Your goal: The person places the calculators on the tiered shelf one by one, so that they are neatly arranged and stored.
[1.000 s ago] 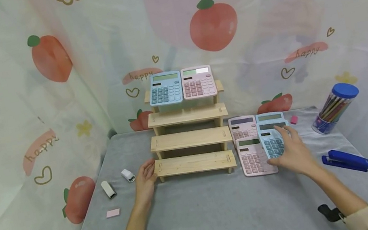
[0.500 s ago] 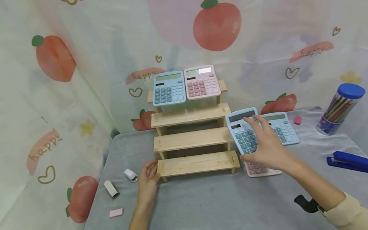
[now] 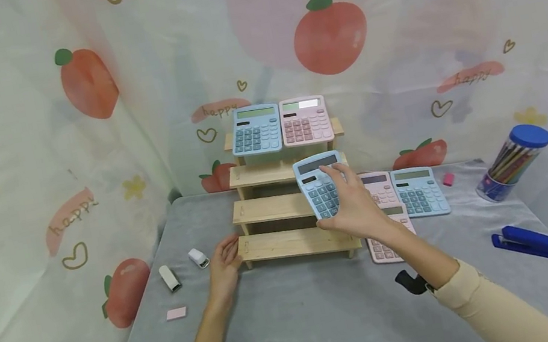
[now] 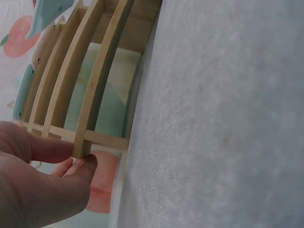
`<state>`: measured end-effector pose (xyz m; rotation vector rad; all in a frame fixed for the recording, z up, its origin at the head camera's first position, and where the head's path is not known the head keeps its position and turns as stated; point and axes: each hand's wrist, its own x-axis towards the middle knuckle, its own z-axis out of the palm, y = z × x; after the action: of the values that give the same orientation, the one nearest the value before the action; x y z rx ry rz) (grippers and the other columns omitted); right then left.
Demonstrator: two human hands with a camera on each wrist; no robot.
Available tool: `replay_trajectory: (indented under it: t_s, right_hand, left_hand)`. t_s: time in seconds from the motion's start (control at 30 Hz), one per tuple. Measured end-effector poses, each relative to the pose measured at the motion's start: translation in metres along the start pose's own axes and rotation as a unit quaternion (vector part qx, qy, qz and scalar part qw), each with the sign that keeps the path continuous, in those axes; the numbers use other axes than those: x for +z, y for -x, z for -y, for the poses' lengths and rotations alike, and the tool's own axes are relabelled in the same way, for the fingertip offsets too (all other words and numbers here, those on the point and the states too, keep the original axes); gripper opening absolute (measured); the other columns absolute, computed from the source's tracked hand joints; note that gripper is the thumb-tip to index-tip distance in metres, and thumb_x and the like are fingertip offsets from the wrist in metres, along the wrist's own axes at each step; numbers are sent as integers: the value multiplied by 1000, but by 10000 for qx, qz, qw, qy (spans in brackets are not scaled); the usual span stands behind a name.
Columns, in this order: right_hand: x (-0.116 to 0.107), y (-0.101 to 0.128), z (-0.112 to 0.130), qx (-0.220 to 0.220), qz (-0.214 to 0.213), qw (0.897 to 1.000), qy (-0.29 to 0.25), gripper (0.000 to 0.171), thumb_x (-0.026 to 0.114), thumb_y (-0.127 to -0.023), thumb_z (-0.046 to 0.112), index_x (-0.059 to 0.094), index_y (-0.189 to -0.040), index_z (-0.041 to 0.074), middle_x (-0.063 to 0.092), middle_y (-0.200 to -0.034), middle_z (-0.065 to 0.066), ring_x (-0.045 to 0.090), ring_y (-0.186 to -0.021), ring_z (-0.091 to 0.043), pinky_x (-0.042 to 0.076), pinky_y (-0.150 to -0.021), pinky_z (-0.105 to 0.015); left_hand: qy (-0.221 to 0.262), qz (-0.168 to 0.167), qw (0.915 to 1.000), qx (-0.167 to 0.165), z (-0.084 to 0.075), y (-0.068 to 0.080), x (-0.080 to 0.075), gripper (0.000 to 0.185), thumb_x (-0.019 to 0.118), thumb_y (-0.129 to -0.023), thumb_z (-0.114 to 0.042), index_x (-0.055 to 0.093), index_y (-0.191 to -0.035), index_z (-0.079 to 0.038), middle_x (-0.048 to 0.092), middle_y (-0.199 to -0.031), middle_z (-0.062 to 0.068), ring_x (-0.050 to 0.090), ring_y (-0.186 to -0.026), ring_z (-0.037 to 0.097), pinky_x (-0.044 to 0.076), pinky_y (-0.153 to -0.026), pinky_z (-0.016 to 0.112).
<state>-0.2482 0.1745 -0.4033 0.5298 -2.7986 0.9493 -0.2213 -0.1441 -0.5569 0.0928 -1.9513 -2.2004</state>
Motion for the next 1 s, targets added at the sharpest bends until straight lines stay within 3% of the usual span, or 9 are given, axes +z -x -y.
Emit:
replay_trajectory:
  t_s: [0.23,0.4,0.53,0.63,0.8,1.0]
  right_hand:
    - [19,-21,15,-106,-15,9999,-17,118,97,-65,27,31,-163,14,25,-164,-21,36,-144,-46,42,-110,-68]
    - [31,-34,29,-140,-79,9997,184,118,96,-63,33,34,-162,15,29,-164,-20,38,-143,-46,38,-108,-74]
    - [41,-44,40,-88,-137,9997,174,114,96,-66,33,36,-161,15,29,-164,-19,37,-143,-46,36,-106,-74]
    - [51,-51,47,-75,-270,9995,163,109,95,-69,33,38,-159,14,30,-163,-19,37,-143,-45,38,-104,-67]
    - [68,-64,54,-316,-528,9972,427,101,91,-76,42,39,-158,11,32,-161,-21,38,-139,-49,40,-98,-62]
    - [89,-78,59,-397,-888,9932,639,94,83,-84,53,40,-156,9,32,-159,-23,32,-141,-61,34,-109,-70]
  left_hand:
    - [8,-28,9999,-133,0,1,4,51,47,-94,23,48,-143,9,47,-153,30,42,-147,39,38,-120,48]
    - [13,-18,9998,-189,1,2,5,50,47,-95,22,47,-144,9,46,-153,30,41,-148,39,36,-121,49]
    - [-28,4,9999,-145,-1,3,4,50,47,-95,22,47,-144,9,45,-154,31,41,-148,40,37,-121,49]
    - [-4,9,9999,-110,-1,2,4,51,47,-94,23,46,-144,10,45,-153,32,41,-148,41,37,-120,49]
    - [8,-56,9999,-138,-2,1,3,52,47,-94,24,47,-144,9,46,-153,31,41,-148,39,37,-121,47]
    - [-58,-37,9999,-131,-4,1,3,51,46,-95,23,46,-145,9,46,-154,31,41,-148,39,35,-122,49]
